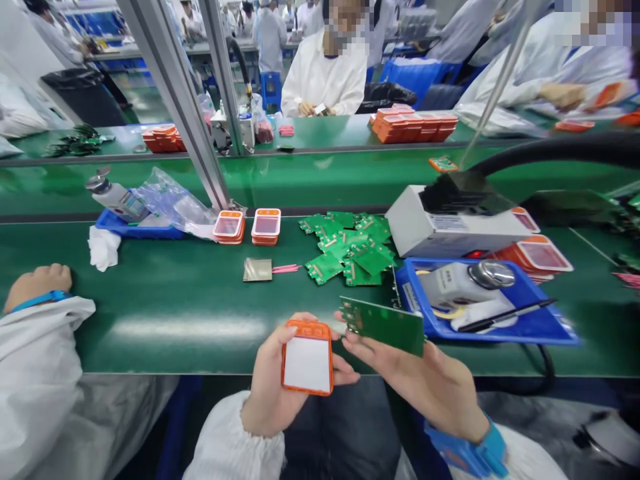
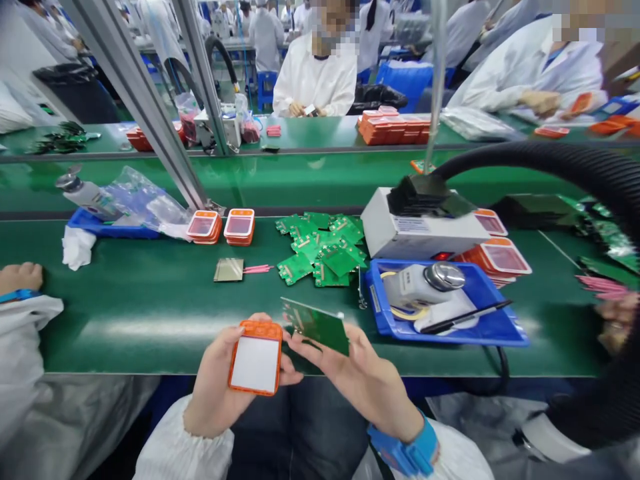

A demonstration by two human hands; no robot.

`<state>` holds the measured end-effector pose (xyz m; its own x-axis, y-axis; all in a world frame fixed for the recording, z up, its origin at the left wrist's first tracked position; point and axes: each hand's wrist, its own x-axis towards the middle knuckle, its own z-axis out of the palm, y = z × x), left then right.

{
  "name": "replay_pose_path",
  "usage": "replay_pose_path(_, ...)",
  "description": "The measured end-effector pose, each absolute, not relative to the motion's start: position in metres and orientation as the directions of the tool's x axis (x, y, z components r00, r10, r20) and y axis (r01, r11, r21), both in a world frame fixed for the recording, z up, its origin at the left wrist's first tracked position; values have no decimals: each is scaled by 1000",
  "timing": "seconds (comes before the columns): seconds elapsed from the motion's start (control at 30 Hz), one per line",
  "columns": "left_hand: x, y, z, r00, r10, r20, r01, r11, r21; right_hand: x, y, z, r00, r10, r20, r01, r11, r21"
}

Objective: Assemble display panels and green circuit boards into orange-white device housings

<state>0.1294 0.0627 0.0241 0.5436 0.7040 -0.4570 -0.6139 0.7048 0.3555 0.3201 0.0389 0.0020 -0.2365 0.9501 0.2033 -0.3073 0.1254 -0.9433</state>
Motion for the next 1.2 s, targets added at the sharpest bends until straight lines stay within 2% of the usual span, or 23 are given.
replay_pose_path(0.1, 128, 61, 19, 533, 703, -472, -627, 702, 338, 321, 37, -12, -241, 958, 155, -339, 66, -938)
replay_pose_path(0.2, 128, 60, 18, 531, 699, -478, -625, 705, 336, 319, 29, -12, -195, 963, 186, -273, 129, -953)
replay_pose_path(0.27, 129, 58, 19, 505, 699, -507, -628, 700, 340, 314, 23, -5, -157, 960, 232, -116, 216, -970)
replay_pose_path(0.33, 130, 57, 21, 456, 705, -544, -634, 686, 358, 308, 17, 5, -173, 940, 293, 114, 315, -942)
replay_pose_path(0.43, 130, 56, 21, 480, 679, -555, -609, 714, 347, 298, 15, 16, -266, 867, 422, 428, 498, -754)
replay_pose_path(0.53, 130, 55, 21, 551, 650, -523, -581, 749, 319, 292, 17, 19, -323, 781, 534, 570, 611, -549)
replay_pose_path(0.67, 130, 54, 22, 514, 673, -532, -598, 726, 341, 291, 21, 15, -355, 760, 544, 603, 631, -488)
replay_pose_path(0.83, 129, 55, 22, 589, 674, -446, -610, 733, 301, 291, 19, 11, -373, 762, 529, 631, 627, -458)
replay_pose_path(1.2, 125, 54, 19, 605, 694, -391, -620, 719, 315, 289, 20, 10, -392, 765, 511, 635, 627, -451)
